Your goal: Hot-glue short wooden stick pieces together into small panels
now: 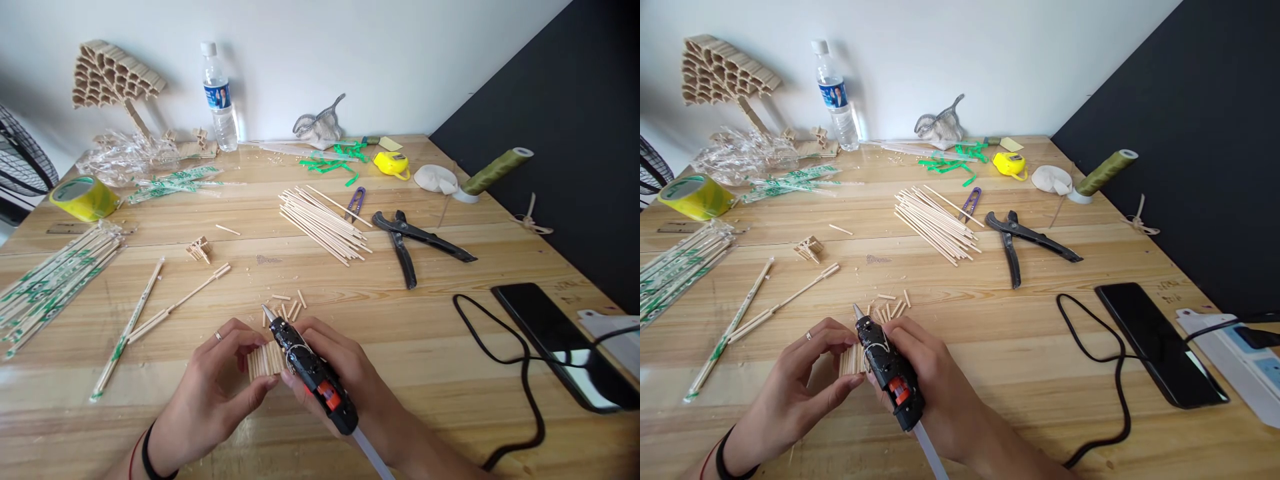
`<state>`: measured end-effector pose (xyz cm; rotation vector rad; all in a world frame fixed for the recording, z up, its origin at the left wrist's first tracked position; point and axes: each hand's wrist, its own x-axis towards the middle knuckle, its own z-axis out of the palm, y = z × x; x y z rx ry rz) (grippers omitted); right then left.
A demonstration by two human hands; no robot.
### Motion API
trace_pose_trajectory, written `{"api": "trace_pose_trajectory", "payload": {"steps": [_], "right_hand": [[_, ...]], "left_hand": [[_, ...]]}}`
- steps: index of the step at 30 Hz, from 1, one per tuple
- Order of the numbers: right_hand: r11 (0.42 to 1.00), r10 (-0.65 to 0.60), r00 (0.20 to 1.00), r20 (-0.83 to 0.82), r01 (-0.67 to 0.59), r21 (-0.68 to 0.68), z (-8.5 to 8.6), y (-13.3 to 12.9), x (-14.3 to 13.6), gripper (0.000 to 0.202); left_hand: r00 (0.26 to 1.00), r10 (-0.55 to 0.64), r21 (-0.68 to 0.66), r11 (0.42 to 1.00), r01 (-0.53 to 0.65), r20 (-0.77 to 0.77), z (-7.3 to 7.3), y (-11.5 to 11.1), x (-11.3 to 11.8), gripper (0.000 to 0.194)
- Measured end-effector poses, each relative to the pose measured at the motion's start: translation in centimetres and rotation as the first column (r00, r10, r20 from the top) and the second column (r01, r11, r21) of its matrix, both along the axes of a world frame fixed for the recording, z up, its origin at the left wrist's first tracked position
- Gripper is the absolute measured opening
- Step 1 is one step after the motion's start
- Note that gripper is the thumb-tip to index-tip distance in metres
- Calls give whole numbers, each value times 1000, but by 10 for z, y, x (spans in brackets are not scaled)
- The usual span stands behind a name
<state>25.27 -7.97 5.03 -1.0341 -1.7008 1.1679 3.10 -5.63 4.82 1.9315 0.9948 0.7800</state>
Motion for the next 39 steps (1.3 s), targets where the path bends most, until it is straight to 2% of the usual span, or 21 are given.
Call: {"api": "trace_pose_trajectory", "payload": {"steps": [39], "right_hand": [[1000, 19, 1000, 19, -19, -21, -4, -3, 1, 26]], "left_hand": [[996, -43, -16, 999, 41, -84, 3, 1, 1, 10]]}}
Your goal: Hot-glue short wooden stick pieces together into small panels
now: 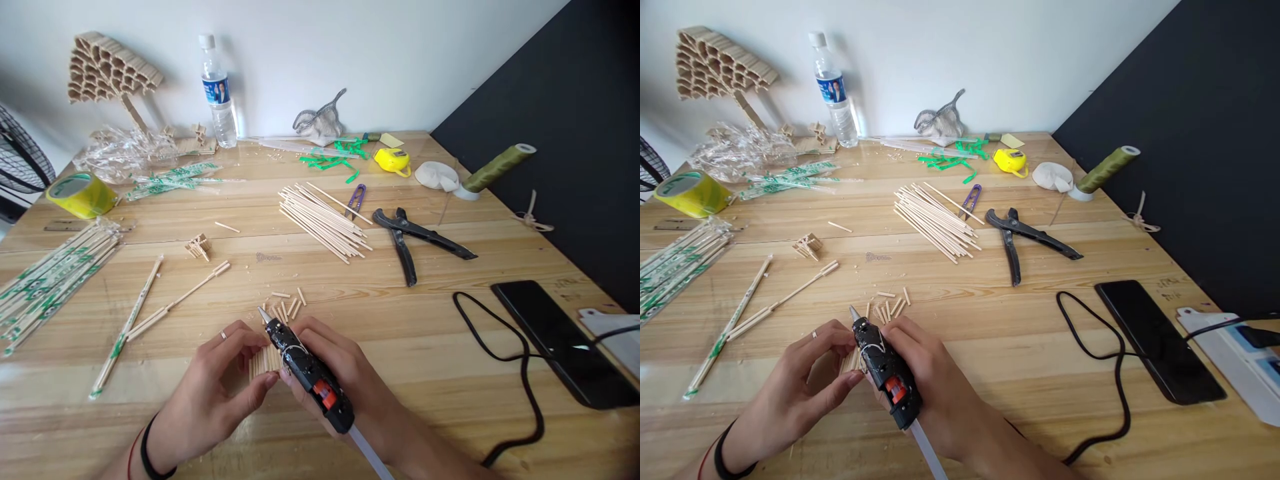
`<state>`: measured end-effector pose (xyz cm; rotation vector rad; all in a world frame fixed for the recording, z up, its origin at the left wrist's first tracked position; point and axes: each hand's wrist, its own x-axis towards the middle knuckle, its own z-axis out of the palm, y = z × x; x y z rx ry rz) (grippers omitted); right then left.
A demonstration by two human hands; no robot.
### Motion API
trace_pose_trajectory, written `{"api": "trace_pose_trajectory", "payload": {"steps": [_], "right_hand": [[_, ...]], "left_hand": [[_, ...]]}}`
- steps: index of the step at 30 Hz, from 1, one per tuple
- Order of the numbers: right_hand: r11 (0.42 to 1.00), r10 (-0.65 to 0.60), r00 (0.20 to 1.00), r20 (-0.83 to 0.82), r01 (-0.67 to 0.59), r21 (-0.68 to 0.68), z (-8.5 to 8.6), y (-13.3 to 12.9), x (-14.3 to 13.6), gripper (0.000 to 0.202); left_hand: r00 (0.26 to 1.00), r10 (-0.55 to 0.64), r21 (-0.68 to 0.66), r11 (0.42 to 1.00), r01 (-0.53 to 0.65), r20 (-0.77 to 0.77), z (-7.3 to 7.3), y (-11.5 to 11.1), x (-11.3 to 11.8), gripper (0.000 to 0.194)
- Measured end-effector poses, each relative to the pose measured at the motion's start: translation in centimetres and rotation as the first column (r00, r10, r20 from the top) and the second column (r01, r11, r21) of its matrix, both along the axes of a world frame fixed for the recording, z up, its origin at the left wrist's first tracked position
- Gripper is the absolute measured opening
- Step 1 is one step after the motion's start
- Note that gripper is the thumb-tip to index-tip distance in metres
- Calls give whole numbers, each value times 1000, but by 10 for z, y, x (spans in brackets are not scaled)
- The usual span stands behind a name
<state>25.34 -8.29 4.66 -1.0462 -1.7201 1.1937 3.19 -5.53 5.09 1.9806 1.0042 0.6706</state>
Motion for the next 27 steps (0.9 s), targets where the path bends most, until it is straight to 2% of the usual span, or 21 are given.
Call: {"api": "trace_pose_trajectory", "payload": {"steps": [4, 11, 19, 27], "right_hand": [[1000, -10, 1000, 2, 10, -3, 1, 1, -1, 23], [999, -48, 999, -9, 48, 14, 6, 2, -3, 7], [998, -59, 998, 0, 59, -20, 5, 4, -1, 15], [996, -65, 998, 2, 65, -59, 4, 2, 3, 23]], "left_hand": [[998, 39, 9, 999, -39, 52, -1, -2, -1, 14], [992, 82, -10, 997, -81, 96, 0, -2, -2, 17], [988, 55, -46, 998, -49, 145, -6, 0, -7, 19], [985, 57, -87, 995, -43, 162, -6, -1, -8, 20]]}}
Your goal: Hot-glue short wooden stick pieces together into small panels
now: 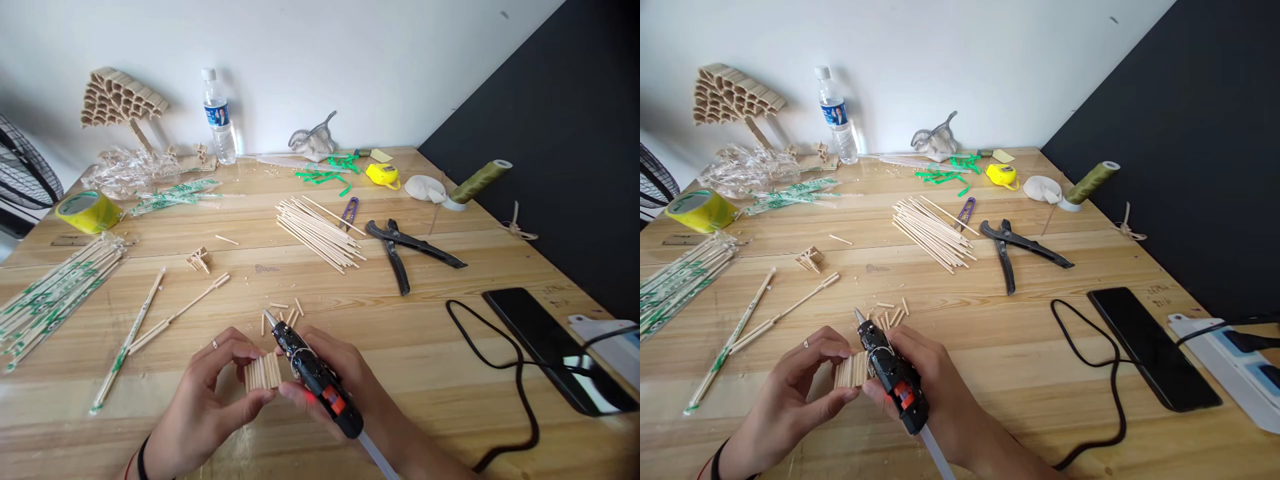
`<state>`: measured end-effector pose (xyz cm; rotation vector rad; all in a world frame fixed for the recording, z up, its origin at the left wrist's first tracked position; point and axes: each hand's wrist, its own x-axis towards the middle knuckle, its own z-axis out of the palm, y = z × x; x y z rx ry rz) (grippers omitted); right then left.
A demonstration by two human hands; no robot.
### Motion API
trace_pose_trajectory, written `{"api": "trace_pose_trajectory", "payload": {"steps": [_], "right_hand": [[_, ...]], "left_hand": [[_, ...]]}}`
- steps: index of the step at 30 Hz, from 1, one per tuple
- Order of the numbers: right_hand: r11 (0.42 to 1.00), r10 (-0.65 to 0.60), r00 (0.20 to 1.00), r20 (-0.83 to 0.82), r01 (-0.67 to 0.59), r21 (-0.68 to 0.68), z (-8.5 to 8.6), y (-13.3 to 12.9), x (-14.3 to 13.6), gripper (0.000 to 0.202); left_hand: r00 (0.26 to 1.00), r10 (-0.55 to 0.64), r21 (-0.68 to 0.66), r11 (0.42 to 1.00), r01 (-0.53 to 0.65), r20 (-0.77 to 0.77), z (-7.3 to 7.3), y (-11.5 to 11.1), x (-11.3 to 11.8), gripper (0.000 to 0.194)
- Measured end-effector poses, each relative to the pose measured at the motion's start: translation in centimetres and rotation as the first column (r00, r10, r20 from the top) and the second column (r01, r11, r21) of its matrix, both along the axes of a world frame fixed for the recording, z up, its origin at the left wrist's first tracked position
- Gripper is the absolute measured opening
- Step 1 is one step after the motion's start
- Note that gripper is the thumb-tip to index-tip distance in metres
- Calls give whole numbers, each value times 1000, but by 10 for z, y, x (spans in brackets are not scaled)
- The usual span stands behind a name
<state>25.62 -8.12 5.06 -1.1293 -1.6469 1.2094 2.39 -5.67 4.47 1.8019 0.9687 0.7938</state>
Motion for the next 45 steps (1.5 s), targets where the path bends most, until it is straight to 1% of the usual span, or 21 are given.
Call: {"api": "trace_pose_trajectory", "payload": {"steps": [3, 8, 11, 15, 22, 28, 37, 42, 45], "right_hand": [[1000, 4, 1000, -8, -4, 5, 0, 1, 1, 22], [999, -6, 1000, 2, 7, -42, -1, 3, 1, 19], [1000, -13, 1000, 6, 13, -22, 0, 2, 2, 15], [1000, -22, 1000, -2, 22, -21, 2, 1, 2, 18], [999, -28, 1000, -9, 28, -19, -5, 1, 1, 16], [999, -31, 999, -18, 30, -40, 0, 0, 2, 17], [998, -57, 998, -22, 57, -18, -7, 0, 1, 16], [996, -87, 996, -35, 87, 8, -5, -1, 0, 15], [996, -94, 994, -49, 94, 6, -4, 0, -1, 16]], "left_hand": [[1000, -9, -18, 1000, 9, 4, 0, -1, 0, 19], [1000, 4, -33, 999, -3, 13, 1, 0, 1, 19], [1000, -1, -19, 1000, 1, 14, 3, 1, 0, 19], [1000, -2, -12, 1000, 2, 2, 3, 1, -1, 21], [1000, 10, -12, 1000, -10, -7, 2, 2, 0, 19], [1000, 4, -14, 1000, -4, 2, 5, 1, -2, 23], [1000, 11, -16, 1000, -11, 19, 3, 2, 3, 20], [999, -16, -56, 998, 19, 45, 0, 1, 3, 31], [999, -24, -69, 997, 27, 33, 0, 0, 1, 30]]}}
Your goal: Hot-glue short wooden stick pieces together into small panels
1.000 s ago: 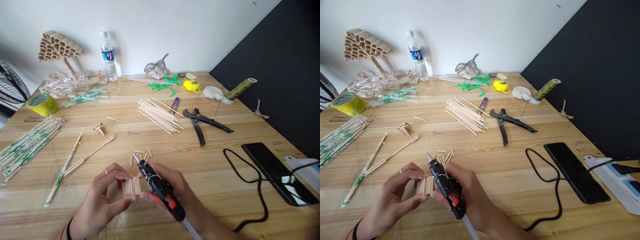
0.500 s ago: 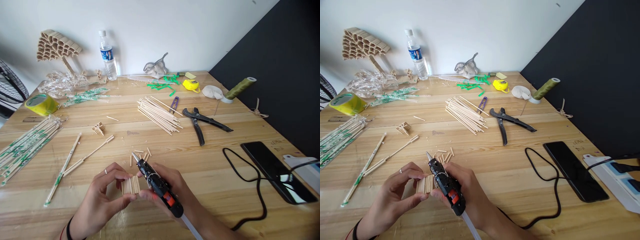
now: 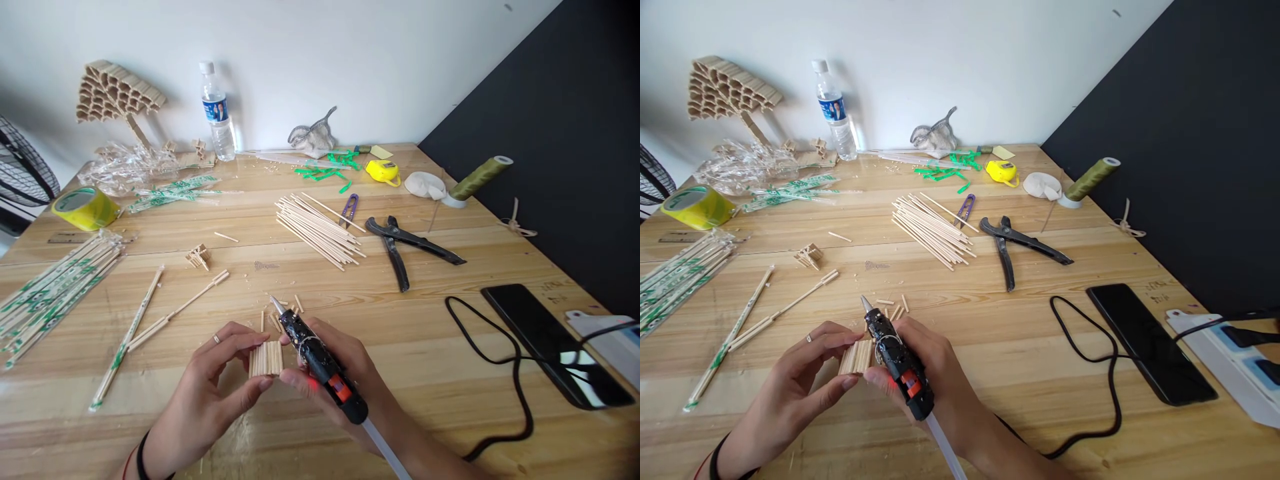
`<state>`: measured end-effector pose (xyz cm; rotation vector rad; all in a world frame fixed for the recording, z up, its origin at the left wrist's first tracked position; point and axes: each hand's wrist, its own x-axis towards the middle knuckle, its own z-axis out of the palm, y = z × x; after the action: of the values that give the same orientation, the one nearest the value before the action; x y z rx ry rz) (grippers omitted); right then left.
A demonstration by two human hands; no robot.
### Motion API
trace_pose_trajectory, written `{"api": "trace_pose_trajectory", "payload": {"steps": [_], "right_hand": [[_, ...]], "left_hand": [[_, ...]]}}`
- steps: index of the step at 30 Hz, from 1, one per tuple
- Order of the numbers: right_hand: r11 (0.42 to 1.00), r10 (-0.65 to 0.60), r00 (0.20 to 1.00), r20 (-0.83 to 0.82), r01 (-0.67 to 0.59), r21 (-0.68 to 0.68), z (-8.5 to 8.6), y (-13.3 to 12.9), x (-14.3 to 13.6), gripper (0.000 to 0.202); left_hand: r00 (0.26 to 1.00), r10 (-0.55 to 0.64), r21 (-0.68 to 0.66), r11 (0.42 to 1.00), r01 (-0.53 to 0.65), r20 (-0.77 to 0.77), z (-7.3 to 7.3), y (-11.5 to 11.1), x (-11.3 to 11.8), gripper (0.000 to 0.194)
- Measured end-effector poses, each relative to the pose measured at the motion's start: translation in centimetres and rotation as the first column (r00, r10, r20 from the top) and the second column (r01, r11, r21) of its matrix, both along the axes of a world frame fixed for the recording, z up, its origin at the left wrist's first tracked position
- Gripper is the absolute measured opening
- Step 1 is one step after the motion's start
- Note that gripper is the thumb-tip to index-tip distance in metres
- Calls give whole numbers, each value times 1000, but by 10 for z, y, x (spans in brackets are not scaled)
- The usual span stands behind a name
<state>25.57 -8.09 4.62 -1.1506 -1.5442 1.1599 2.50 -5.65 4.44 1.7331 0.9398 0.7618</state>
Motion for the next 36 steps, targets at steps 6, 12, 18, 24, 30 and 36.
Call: {"api": "trace_pose_trajectory", "payload": {"steps": [6, 12, 18, 24, 30, 36], "right_hand": [[996, -24, 1000, 14, 23, 88, 2, 4, 1, 13], [999, 7, 1000, -9, -7, 47, 1, 1, 1, 22], [998, -26, 1000, 8, 25, 64, 0, 2, 0, 26], [997, -62, 998, 16, 61, 41, 1, 7, 3, 32], [998, -69, 996, 49, 69, 10, 5, 11, 4, 29], [995, -76, 997, 16, 75, 59, 5, 12, 4, 24]], "left_hand": [[995, 90, -70, 994, -87, 41, 1, 2, -5, 21], [971, 178, -136, 978, -157, 161, -8, 7, -5, 18], [996, 90, -17, 996, -90, -13, -4, 7, -3, 27], [965, 98, 173, 983, -56, -245, -2, 4, -3, 34], [864, 376, 377, 894, -243, -335, -26, 25, -20, 26], [809, 434, 528, 829, -187, -395, -34, 39, -26, 32]]}}
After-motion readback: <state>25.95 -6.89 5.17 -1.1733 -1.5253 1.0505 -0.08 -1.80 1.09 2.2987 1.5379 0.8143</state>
